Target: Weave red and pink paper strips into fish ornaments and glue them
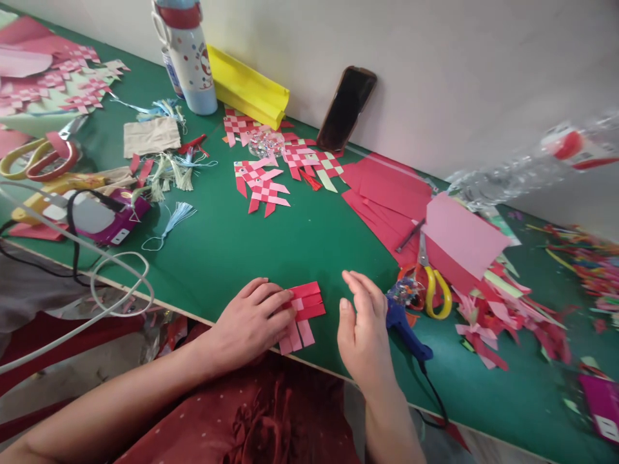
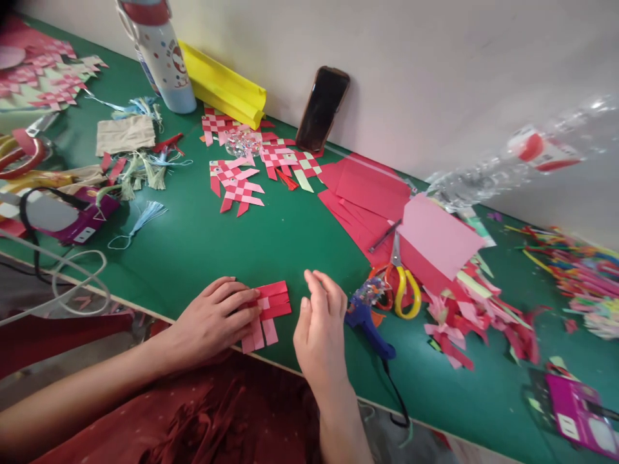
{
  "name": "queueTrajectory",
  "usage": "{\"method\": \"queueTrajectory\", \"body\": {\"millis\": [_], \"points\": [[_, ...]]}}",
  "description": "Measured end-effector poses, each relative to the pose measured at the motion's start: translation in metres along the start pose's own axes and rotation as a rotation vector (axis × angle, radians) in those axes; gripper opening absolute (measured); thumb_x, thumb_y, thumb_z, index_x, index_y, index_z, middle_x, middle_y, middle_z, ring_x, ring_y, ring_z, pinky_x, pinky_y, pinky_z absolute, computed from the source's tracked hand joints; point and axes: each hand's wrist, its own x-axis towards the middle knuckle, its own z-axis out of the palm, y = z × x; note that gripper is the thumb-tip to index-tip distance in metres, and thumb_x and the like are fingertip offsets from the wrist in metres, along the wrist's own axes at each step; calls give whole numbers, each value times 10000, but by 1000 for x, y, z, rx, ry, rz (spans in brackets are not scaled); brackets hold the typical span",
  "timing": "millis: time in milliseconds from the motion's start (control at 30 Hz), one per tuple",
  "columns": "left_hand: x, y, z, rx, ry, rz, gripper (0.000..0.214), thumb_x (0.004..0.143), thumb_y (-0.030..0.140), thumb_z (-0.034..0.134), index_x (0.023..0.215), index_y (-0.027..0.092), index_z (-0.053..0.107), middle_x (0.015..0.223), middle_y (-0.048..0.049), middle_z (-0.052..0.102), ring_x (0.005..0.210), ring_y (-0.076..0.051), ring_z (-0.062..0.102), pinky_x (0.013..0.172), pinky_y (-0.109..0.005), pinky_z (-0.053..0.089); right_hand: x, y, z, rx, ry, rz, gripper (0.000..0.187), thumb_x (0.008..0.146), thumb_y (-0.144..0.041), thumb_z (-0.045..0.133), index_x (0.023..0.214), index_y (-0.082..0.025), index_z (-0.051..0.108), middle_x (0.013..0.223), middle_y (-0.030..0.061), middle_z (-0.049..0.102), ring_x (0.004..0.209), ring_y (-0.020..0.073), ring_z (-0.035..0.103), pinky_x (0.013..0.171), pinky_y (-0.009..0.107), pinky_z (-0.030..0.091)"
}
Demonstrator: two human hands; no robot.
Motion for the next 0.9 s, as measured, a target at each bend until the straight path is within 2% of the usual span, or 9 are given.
{"method": "queueTrajectory", "body": {"millis": [167, 300, 367, 500, 600, 700, 800, 900], "points": [[3, 2, -5, 35, -37, 24, 221, 965, 305, 527, 1136, 210, 629, 1238, -44, 642, 1121, -214, 537, 1043, -407, 375, -17, 3, -27, -38, 31, -39, 317, 956, -169, 470, 1259, -229, 542, 1215, 122, 551, 1167, 262, 511, 986, 488, 449], [4, 3, -7, 32, -42, 34, 230, 961, 341, 533, 1118, 204, 632, 1203, -47, 653, 1100, -217, 543, 1036, -408, 375, -34, 37, -46, -192, 158, 31, 278, 947, -251, 510, 1212, -197, 577, 1159, 142, 598, 1103, 283, 541, 965, 507, 456], [4, 3, -6, 20, -39, 27, 220, 955, 342, 543, 1096, 204, 639, 1192, -46, 653, 1097, -224, 541, 1029, -416, 381, -43, 57, -52, -278, 155, 88, 310, 943, -316, 511, 1213, -177, 576, 1138, 157, 611, 1086, 306, 551, 945, 525, 464], [3, 1, -3, 6, -25, 22, 207, 945, 292, 559, 1123, 225, 640, 1209, -48, 641, 1092, -230, 538, 1011, -440, 394, -57, 79, -54, -275, 36, 182, 425, 923, -386, 503, 1272, -146, 522, 1154, 176, 596, 1074, 321, 572, 912, 517, 498], [2, 1, -2, 7, -16, 20, 207, 943, 250, 553, 1128, 225, 643, 1215, -61, 639, 1086, -233, 535, 998, -449, 403, -58, 83, -53, -221, -2, 242, 444, 909, -330, 492, 1318, -158, 482, 1158, 165, 577, 1065, 299, 588, 911, 477, 513], [1, 2, -1, 3, -9, 15, 200, 948, 230, 538, 1118, 214, 643, 1217, -62, 640, 1093, -238, 529, 999, -450, 403, -54, 84, -51, -225, 2, 282, 488, 857, -214, 487, 1344, -186, 465, 1115, 135, 579, 1003, 270, 612, 890, 440, 526], [1, 3, -1, -5, -9, 4, 213, 940, 212, 545, 1131, 217, 639, 1219, -65, 639, 1102, -241, 528, 1008, -456, 399, -49, 84, -48, -261, 13, 253, 596, 775, -112, 472, 1366, -191, 458, 1136, 131, 567, 1031, 272, 612, 912, 445, 520], [1, 4, 0, -13, -9, -2, 221, 939, 210, 546, 1141, 217, 633, 1231, -68, 633, 1106, -241, 526, 1011, -456, 396, -45, 80, -51, -299, 104, 231, 566, 784, -102, 468, 1346, -166, 498, 1169, 157, 569, 1088, 299, 598, 931, 464, 506]]}}
